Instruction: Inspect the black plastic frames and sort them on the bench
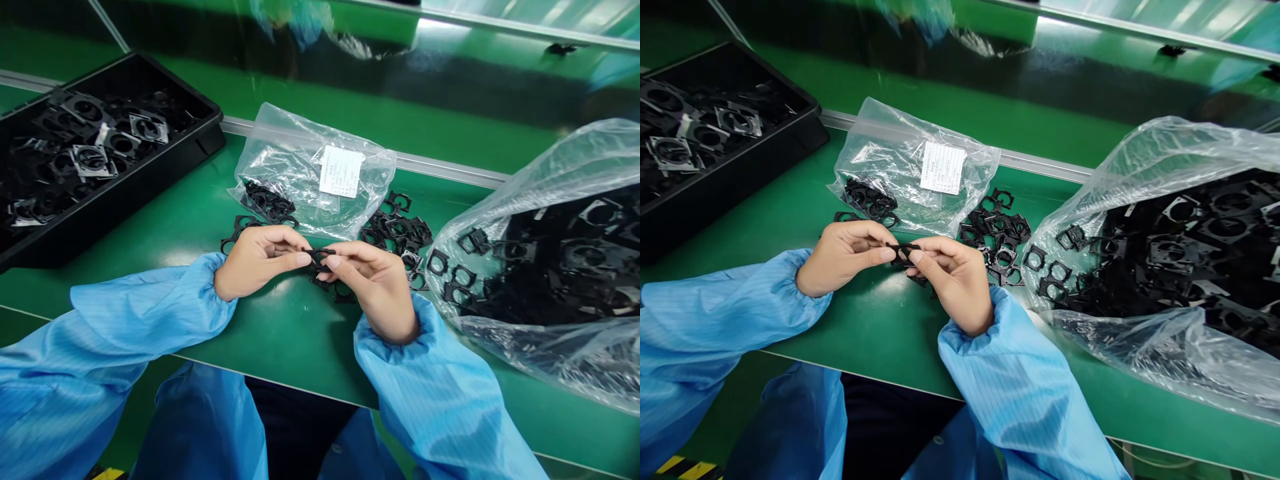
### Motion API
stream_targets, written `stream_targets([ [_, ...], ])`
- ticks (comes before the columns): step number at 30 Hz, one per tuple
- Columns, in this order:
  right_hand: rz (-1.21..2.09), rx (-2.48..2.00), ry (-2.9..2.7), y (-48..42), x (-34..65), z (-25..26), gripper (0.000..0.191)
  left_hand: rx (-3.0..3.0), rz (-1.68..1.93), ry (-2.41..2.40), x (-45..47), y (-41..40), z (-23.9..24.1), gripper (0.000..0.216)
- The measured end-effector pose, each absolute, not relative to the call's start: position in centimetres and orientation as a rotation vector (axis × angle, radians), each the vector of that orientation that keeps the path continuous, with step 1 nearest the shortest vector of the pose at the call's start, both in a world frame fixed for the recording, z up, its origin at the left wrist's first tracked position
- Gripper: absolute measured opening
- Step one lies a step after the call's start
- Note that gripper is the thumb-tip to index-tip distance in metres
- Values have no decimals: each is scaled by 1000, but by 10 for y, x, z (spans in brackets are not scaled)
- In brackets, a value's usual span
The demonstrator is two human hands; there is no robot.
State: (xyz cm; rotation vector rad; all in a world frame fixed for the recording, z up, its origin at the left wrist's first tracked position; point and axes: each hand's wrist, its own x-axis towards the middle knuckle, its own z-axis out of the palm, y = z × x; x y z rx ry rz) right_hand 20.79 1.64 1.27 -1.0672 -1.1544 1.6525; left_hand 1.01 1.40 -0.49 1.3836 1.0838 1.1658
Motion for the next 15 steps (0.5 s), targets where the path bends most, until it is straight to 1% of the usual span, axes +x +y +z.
stream_targets([
  [7,1525,-1079,-1209,18,208,8,18,1377,1119,1034,11,13,-8,34],
  [15,1442,-1084,-1317,18,211,7,15,1337,1075,995,10,14,-6,34],
])
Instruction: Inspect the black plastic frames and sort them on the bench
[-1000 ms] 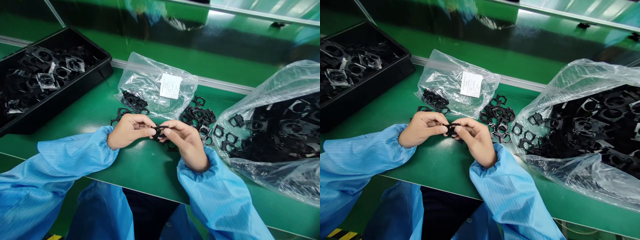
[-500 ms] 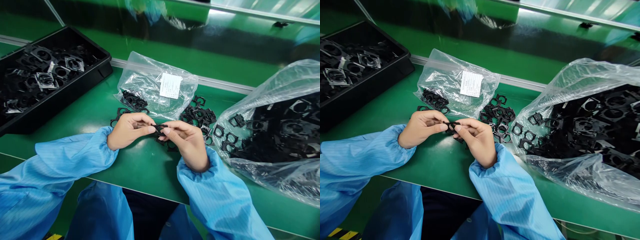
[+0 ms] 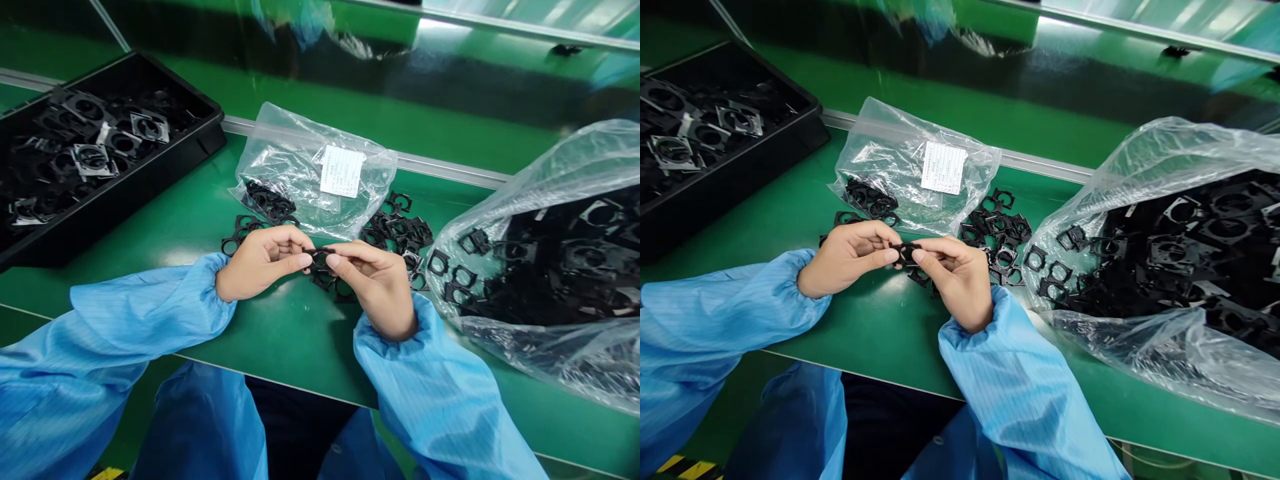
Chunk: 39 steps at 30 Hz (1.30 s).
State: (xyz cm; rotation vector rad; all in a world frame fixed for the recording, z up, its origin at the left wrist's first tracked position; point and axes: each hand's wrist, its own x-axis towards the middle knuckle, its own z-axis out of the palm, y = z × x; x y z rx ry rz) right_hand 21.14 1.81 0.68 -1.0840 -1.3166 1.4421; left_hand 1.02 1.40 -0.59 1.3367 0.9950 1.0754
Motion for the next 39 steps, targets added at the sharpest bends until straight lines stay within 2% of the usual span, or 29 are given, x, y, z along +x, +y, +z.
stream_targets([
  [10,1448,-1071,-1309,18,210,6,19,1351,1105,1047,11,13,-10,32],
  [14,1269,-1117,-1454,16,211,9,7,1420,1112,1023,11,11,-9,30],
  [18,1121,-1144,-1621,13,211,9,9,1517,1145,1023,12,10,-7,30],
  [22,1247,-1121,-1567,12,207,6,7,1521,1121,1098,12,10,-6,27],
  [26,1313,-1074,-1490,12,205,4,14,1411,1128,1116,12,12,-8,31],
  [30,1212,-1084,-1508,13,205,2,8,1431,1121,1086,12,12,-8,28],
  [39,1020,-1082,-1723,13,208,7,10,1531,1172,1068,12,9,-8,21],
])
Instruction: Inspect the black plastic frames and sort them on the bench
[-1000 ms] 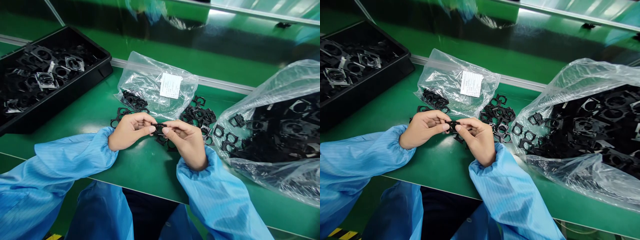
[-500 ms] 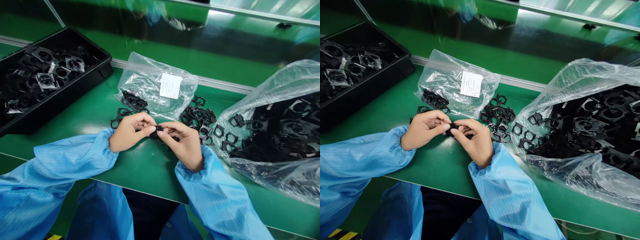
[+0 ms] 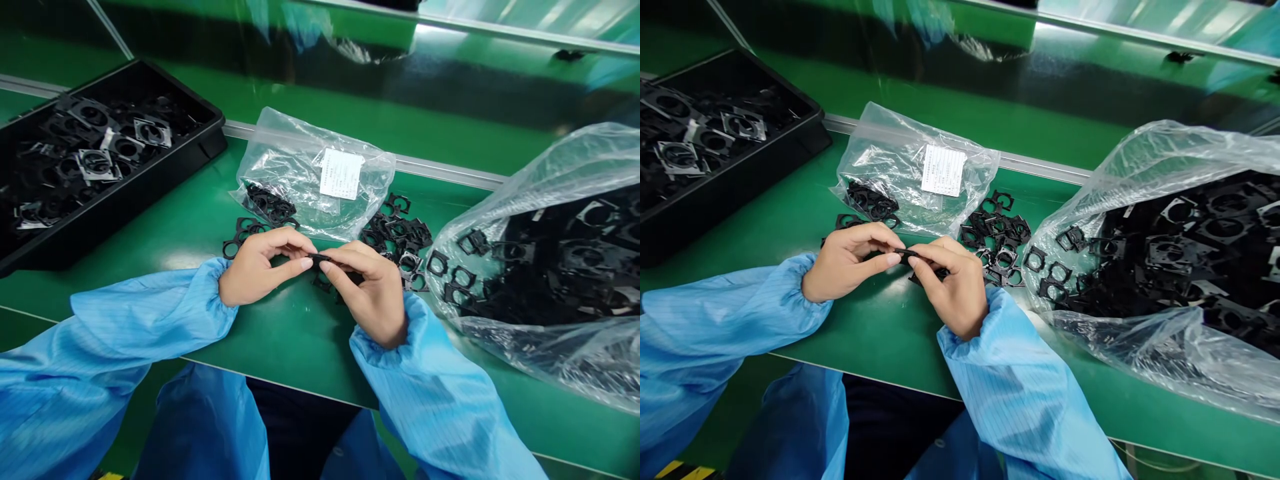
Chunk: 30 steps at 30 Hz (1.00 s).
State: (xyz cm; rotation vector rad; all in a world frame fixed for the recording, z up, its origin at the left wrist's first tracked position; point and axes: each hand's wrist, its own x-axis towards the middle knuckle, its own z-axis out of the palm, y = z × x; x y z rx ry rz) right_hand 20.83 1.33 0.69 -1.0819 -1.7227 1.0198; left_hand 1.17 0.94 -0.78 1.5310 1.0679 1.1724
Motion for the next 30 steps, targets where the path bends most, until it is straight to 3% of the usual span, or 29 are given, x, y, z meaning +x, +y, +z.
stream_targets([
  [9,1071,-1130,-1731,9,207,5,7,1357,1170,1133,12,14,-11,33],
  [20,1010,-1128,-1716,9,208,6,13,1344,1061,1102,10,13,-5,34],
  [30,1483,-1048,-1506,15,208,6,30,1279,1082,1095,11,13,-4,38],
])
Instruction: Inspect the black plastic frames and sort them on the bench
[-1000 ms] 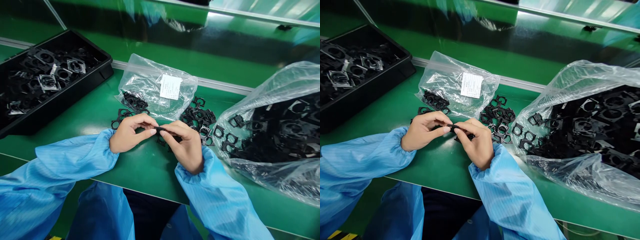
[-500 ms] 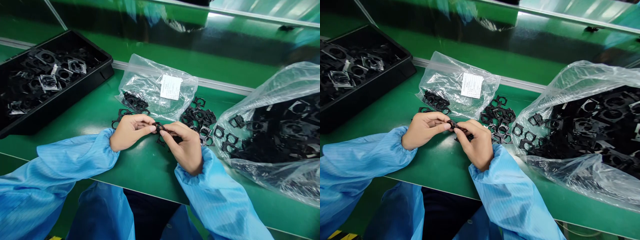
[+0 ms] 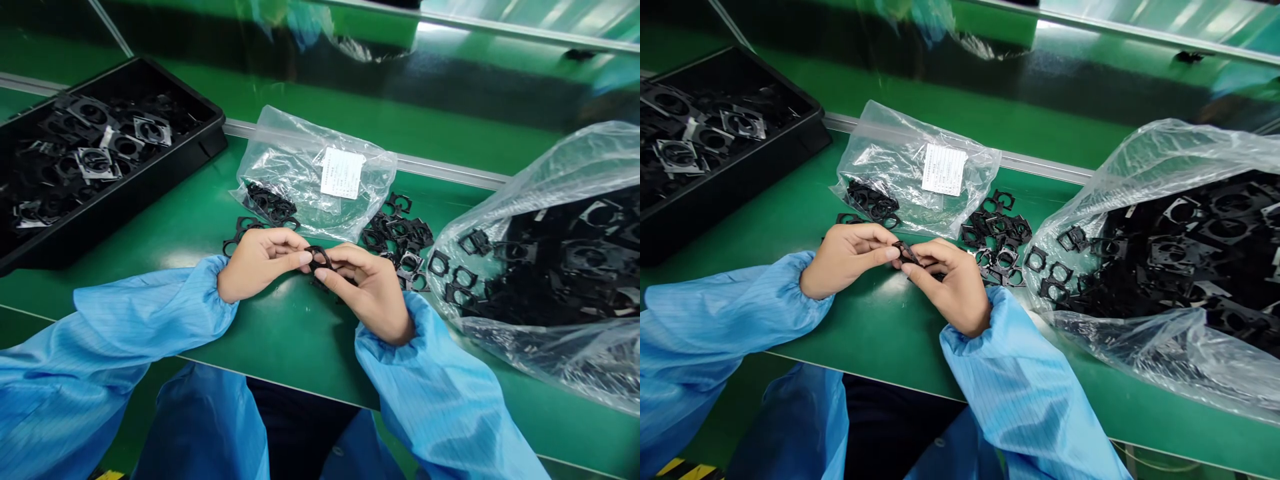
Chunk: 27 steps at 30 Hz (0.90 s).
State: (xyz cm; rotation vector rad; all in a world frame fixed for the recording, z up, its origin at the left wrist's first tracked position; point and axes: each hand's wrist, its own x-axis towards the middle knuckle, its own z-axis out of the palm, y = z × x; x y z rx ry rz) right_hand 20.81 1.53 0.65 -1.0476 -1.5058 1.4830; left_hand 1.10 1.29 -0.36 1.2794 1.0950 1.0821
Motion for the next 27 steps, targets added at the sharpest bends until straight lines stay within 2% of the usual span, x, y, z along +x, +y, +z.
stream_targets([
  [17,1430,-1052,-1509,15,206,6,29,1304,1100,1075,12,14,-2,40],
  [27,1457,-1018,-1519,15,209,15,25,1316,1030,1022,11,12,3,33],
])
